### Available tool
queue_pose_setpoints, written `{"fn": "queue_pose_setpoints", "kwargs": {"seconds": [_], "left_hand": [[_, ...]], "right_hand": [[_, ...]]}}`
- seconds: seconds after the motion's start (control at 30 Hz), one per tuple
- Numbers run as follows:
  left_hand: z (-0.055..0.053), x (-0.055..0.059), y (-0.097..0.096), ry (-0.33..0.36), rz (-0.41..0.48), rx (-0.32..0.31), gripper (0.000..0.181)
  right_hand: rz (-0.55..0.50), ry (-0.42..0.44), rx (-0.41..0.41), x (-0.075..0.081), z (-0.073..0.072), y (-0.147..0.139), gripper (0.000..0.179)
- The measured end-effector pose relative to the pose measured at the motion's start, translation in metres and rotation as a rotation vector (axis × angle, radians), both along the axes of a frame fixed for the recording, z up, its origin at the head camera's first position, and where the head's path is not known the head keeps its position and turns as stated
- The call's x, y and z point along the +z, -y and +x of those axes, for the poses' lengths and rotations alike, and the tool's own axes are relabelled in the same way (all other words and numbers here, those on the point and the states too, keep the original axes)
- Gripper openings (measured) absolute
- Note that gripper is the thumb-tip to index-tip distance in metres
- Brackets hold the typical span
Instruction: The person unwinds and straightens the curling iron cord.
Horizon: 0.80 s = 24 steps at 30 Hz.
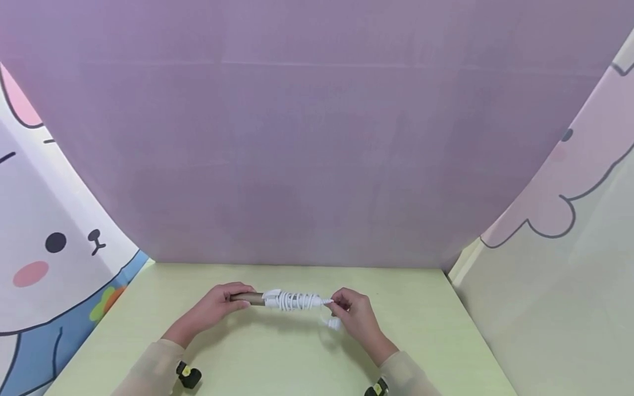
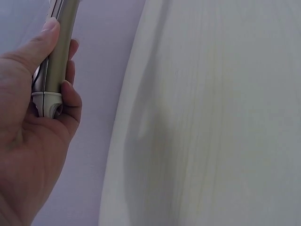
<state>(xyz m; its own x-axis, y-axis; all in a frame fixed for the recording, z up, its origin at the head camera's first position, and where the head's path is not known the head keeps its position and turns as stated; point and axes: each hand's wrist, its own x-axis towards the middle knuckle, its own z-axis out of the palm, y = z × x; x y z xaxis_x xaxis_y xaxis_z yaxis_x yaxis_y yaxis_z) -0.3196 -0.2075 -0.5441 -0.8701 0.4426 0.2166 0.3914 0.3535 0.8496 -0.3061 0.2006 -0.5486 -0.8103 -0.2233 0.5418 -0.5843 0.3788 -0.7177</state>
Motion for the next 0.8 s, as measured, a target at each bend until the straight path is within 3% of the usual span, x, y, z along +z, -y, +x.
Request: {"fn": "queue_pose_setpoints", "kwargs": {"seconds": [0.33, 0.5, 0.6, 0.8], "left_hand": [[-0.002, -0.005, -0.004, -0.015, -0.009, 0.010, 0.029], [-0.001, -0.003, -0.003, -0.019, -0.012, 0.024, 0.028], [0.001, -0.002, -0.001, -0.013, -0.016, 0.039, 0.028], [0.003, -0.002, 0.001, -0.001, -0.005, 0.044, 0.030]], "right_hand": [[-0.021, 0.055, 0.048, -0.001, 0.000, -0.006, 0.018], [-0.007, 0.096, 0.115, 0.002, 0.000, -0.010, 0.018], [0.016, 0.054, 0.161, 0.004, 0.000, -0.013, 0.023], [0.051, -0.138, 0.173, 0.009, -0.004, -0.013, 0.039]]}}
